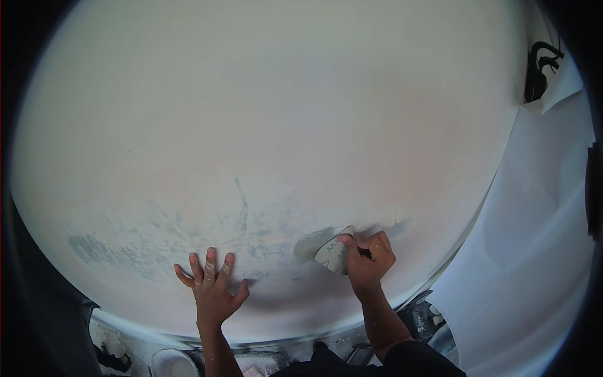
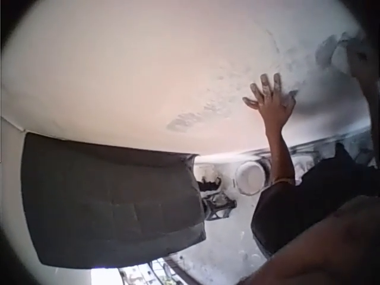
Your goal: The person is sanding the wall using sandpaper and then they are smoothing the sanded area using a spatula.
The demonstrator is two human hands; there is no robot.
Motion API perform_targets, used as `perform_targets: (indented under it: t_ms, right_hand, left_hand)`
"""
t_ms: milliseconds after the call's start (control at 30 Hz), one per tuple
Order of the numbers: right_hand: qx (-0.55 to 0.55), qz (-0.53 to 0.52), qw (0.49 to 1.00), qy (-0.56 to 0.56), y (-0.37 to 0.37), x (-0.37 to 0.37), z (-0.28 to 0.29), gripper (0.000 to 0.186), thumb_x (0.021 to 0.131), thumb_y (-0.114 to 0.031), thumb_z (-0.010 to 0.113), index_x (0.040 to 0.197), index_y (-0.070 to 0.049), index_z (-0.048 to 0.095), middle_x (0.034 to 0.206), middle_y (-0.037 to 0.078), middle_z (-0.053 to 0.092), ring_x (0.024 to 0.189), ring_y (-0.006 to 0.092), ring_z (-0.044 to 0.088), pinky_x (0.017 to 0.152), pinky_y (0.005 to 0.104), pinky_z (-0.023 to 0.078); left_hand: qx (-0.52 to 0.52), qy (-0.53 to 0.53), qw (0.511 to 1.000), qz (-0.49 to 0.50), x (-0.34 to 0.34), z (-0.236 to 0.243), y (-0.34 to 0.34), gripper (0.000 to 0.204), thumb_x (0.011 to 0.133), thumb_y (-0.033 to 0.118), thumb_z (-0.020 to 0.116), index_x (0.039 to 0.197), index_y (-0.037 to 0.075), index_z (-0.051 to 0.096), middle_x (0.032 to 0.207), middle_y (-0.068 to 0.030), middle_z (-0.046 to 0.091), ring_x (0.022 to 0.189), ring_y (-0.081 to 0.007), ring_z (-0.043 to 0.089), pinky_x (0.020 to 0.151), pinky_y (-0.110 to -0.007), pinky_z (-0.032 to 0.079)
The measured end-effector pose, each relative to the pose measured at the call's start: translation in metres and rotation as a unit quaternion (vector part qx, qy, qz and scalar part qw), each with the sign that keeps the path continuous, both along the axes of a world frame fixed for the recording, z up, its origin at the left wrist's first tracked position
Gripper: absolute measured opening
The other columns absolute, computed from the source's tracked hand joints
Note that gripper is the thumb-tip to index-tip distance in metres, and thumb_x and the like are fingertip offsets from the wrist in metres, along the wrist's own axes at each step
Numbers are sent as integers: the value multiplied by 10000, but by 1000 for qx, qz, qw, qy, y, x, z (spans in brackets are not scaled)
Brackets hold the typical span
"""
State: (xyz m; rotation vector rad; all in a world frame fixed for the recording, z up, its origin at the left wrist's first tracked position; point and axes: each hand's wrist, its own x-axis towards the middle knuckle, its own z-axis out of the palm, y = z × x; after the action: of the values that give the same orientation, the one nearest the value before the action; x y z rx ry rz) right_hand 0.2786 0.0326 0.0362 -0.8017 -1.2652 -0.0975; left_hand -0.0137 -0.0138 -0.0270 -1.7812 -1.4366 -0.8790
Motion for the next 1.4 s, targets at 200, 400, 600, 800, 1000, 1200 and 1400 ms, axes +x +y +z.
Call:
perform_targets:
  t_ms: [200,400,600,800,1000,1200,1400]
  right_hand:
    - [-29,37,994,-97,2,-7,-17,372,723,13,823,602,-26,474,641,37,476,562,98,454,519,239,419]
    - [-6,12,992,-123,-6,-25,-27,242,747,50,775,660,-29,563,650,51,506,504,119,487,472,239,418]
    - [-30,8,999,36,2,4,4,265,719,-6,820,650,-56,569,642,64,522,499,156,511,463,255,409]
    - [-7,1,994,-108,-6,-16,-20,281,672,41,828,665,-38,558,622,60,546,545,159,503,497,259,400]
    - [19,11,997,-74,-3,-24,-25,265,693,84,787,654,-37,554,624,48,507,516,158,470,444,268,378]
    - [5,-39,999,-3,3,-4,-6,319,691,70,802,624,-40,509,614,52,514,532,137,467,504,252,403]
    - [-9,-6,998,-65,-2,-22,-23,309,702,39,819,643,-35,525,620,48,515,542,133,459,491,249,371]
  left_hand:
    - [12,0,1000,13,-3,2,4,683,744,409,684,1391,263,521,1618,-45,184,1502,-328,-1,1115,-650,-98]
    - [17,-5,1000,7,-3,4,5,684,754,400,681,1402,261,510,1621,-39,175,1504,-318,-9,1116,-647,-102]
    - [12,-4,1000,0,1,2,6,694,752,401,687,1406,256,505,1623,-45,164,1504,-322,-16,1116,-649,-100]
    - [11,3,1000,11,-4,1,4,687,750,398,689,1398,253,514,1622,-43,171,1503,-329,-13,1115,-650,-99]
    - [15,0,1000,4,-4,2,3,682,752,399,688,1395,253,516,1620,-49,174,1502,-327,-7,1115,-649,-102]
    - [12,-7,1000,-1,0,0,5,692,753,403,680,1405,251,504,1620,-49,173,1503,-327,-10,1117,-647,-100]
    - [13,0,1000,11,-3,1,5,715,752,403,675,1423,248,482,1626,-47,152,1503,-329,-19,1117,-648,-98]
